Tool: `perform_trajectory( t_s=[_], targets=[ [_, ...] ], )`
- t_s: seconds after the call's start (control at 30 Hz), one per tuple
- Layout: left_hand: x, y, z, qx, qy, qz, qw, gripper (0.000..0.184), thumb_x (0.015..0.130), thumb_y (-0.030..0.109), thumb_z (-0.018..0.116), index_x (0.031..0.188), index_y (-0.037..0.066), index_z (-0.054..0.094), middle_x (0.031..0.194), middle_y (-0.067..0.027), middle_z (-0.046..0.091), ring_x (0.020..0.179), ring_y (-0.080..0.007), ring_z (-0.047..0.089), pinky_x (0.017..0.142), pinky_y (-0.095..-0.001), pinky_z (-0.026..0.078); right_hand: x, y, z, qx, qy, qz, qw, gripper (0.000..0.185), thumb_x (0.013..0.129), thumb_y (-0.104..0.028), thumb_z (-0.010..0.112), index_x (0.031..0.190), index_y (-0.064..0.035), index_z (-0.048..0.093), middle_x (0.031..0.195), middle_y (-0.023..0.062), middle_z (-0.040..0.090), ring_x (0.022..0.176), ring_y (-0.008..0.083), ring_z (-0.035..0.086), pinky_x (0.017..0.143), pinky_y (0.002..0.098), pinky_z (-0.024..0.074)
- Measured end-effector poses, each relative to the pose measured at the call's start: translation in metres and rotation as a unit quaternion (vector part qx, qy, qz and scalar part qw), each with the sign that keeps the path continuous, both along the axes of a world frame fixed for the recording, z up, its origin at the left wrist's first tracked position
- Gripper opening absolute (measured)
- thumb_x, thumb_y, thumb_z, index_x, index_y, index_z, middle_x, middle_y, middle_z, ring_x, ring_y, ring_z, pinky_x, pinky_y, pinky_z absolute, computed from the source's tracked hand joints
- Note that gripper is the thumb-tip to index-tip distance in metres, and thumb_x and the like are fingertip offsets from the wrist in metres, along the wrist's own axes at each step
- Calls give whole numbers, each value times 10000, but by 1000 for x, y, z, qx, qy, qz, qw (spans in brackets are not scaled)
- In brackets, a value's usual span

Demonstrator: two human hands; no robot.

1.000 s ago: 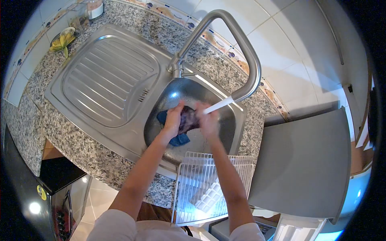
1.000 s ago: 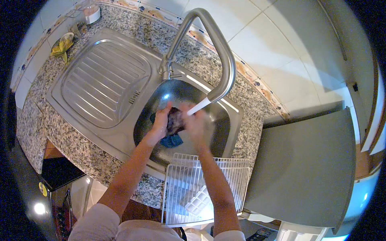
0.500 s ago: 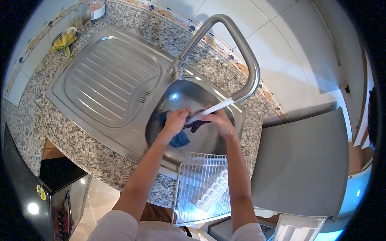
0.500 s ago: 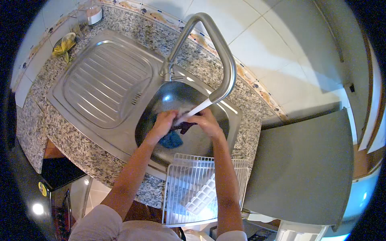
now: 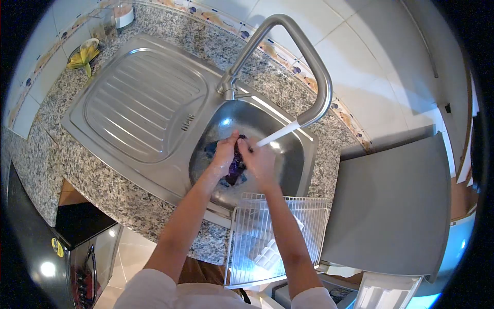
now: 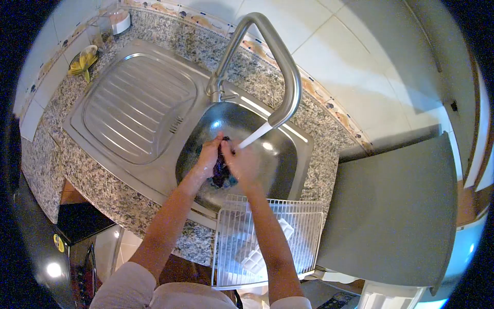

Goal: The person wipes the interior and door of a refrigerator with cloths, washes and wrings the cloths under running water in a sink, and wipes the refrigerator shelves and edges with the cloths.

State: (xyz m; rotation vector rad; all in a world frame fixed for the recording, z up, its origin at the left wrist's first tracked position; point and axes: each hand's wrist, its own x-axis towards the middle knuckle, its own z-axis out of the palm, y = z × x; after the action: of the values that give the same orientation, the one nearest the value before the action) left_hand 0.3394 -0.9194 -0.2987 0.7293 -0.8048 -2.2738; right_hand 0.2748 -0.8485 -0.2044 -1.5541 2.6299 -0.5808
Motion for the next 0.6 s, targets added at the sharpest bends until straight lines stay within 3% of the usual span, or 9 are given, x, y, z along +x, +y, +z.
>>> perform_trajectory(
  t_s=[0.03,0.23,0.27,0.33,0.4,0.47,0.53,0.57,0.6],
  targets=[
    [8,1,25,12,-19,-13,1000,387,871,440,574,745,75,599,619,0,557,520,-90,497,445,-266,400,-13,-1,11,33,-229,-48,972,312,799,-357,655,861,-52,636,762,91,643,663,168,610,605,309,471],
    [0,0,11,-168,-31,-15,985,344,883,340,561,942,11,643,889,-97,644,884,-171,595,823,-302,440,-69,13,-1,-44,-456,54,887,333,725,-265,719,913,0,649,761,53,639,690,151,580,666,290,454],
    [-6,-2,-4,-168,-28,-15,985,344,883,340,561,942,11,643,889,-97,644,884,-171,595,823,-302,440,-64,11,10,-110,-517,24,848,313,718,-225,720,911,9,642,779,62,643,711,155,592,687,281,456],
    [-17,-9,-39,-227,-327,-26,917,345,879,288,530,1065,4,589,1038,-193,613,1048,-319,555,918,-381,407,-50,10,24,-196,-618,4,761,271,735,-152,681,944,10,622,851,83,653,773,174,613,737,293,471],
    [-37,-13,-120,-219,-295,-1,930,370,876,272,513,1139,13,538,1120,-218,565,1113,-373,494,957,-409,376,-45,9,27,-284,-747,-23,601,245,794,-91,607,997,45,592,946,100,646,881,194,615,793,317,480],
    [-30,-2,-125,-214,-261,17,941,412,872,256,497,1212,23,488,1202,-243,517,1177,-426,433,997,-436,344,-44,6,28,-266,-771,-19,579,222,809,-84,595,1000,29,587,970,87,638,883,186,609,789,312,483],
    [-3,23,-67,-372,-523,-80,763,480,868,235,477,1298,42,390,1305,-189,450,1214,-430,388,1032,-468,308,-35,6,30,-280,-682,11,675,210,818,-86,598,1004,13,585,972,69,637,873,179,609,777,305,479],
    [-11,14,-150,-634,-514,-131,563,441,868,239,483,1279,85,437,1313,-139,460,1218,-374,413,1036,-505,295,-23,5,40,-266,-621,2,737,154,834,-132,611,949,-31,625,897,47,648,814,140,605,716,280,467],
    [-12,15,-144,-634,-514,-130,562,441,868,239,483,1279,85,437,1313,-139,460,1218,-374,413,1036,-505,295,-20,5,47,-267,-621,3,737,154,834,-132,611,949,-31,625,897,47,648,814,140,605,716,280,467]
  ],
)
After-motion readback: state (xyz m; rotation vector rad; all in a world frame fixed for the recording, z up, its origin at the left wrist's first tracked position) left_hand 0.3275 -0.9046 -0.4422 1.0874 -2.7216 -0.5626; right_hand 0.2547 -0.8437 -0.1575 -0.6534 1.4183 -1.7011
